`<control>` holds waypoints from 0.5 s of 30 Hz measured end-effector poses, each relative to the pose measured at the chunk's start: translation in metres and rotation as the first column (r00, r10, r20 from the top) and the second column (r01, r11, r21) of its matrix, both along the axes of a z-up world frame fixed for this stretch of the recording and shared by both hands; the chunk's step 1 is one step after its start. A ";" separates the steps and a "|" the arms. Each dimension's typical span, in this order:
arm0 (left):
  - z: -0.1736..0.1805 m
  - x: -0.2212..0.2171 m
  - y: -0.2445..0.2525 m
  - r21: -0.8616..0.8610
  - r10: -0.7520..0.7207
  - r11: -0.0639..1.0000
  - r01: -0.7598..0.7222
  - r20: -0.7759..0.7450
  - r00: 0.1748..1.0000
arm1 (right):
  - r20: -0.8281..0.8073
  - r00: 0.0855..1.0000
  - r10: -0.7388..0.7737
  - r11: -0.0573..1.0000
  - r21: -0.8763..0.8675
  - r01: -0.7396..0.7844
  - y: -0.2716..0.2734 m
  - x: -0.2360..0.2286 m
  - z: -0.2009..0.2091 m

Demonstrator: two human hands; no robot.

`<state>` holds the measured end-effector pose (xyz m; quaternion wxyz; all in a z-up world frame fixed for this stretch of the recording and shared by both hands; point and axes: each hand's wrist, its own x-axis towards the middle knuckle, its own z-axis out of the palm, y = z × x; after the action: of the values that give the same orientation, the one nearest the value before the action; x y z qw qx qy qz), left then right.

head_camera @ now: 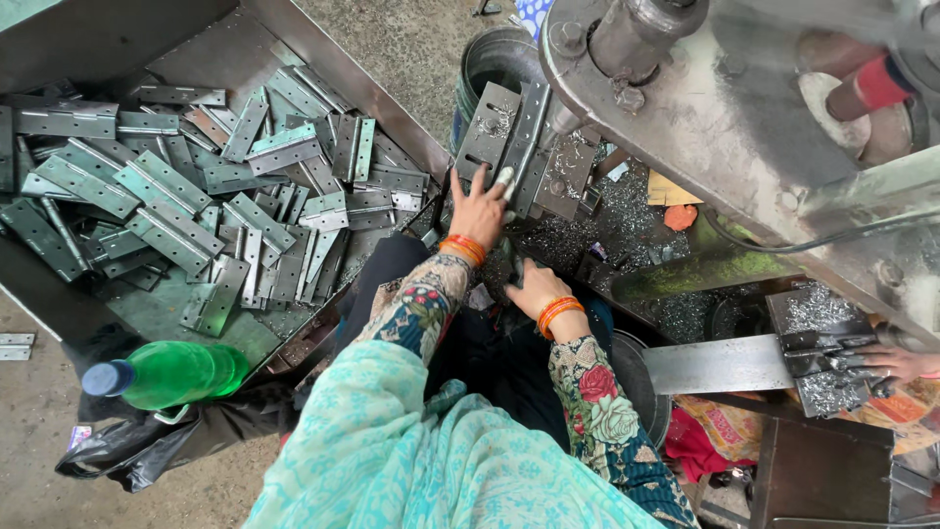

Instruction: The person repeatedly places metal brackets into a press machine, activates the press, and removes the processed pieces. They occasionally rearrange the pile of brackets in a metal bin to access more items.

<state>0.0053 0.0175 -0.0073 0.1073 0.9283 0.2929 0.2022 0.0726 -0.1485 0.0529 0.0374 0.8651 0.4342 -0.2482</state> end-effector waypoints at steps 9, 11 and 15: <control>-0.010 0.004 0.021 0.005 -0.055 0.998 0.056 -0.094 0.994 | 0.024 0.988 -0.155 0.923 0.361 0.136 -0.057 -0.038 -0.095; -0.009 0.005 0.018 0.082 -0.038 0.996 0.045 -0.083 0.996 | 0.021 0.986 -0.164 0.878 0.458 0.136 -0.066 -0.037 -0.117; -0.010 0.001 0.011 0.149 0.001 0.989 0.001 -0.016 1.000 | -0.018 0.986 -0.165 0.942 0.295 0.163 -0.062 -0.028 -0.113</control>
<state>0.0064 0.0287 -0.0170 0.0352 0.9354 0.2779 0.2159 0.0449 -0.2109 -0.0601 -0.1114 0.8949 0.3929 -0.1797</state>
